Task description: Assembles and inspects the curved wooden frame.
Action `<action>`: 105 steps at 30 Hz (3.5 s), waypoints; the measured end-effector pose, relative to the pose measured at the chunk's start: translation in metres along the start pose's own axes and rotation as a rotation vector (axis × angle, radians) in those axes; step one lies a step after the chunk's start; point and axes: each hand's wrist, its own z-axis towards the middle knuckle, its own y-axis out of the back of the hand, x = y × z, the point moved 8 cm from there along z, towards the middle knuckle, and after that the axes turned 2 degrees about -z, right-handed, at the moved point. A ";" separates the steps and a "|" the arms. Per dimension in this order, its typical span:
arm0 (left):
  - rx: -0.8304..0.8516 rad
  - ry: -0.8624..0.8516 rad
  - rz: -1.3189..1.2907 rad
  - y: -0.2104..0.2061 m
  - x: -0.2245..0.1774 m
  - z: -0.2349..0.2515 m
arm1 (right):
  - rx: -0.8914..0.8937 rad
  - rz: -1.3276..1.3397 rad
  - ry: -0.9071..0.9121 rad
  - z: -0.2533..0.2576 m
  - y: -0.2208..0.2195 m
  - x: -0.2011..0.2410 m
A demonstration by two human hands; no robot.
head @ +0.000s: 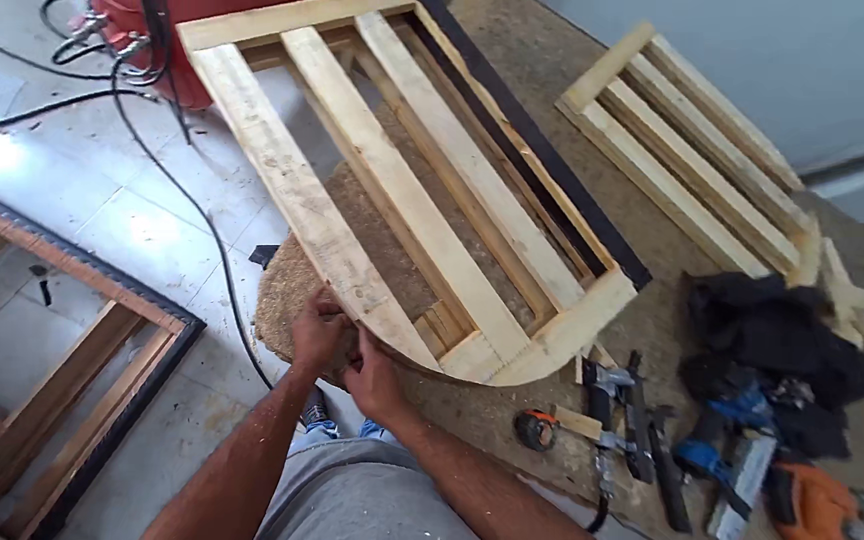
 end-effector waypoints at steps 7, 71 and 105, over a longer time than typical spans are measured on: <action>-0.025 -0.071 -0.165 0.010 0.000 -0.018 | 0.353 -0.067 0.277 -0.086 -0.004 -0.029; 0.033 0.123 0.353 -0.114 0.105 -0.261 | -0.609 -0.065 -0.268 -0.083 0.402 -0.427; 0.113 0.137 0.412 -0.148 0.106 -0.262 | -0.491 -0.110 -0.116 -0.143 0.396 -0.385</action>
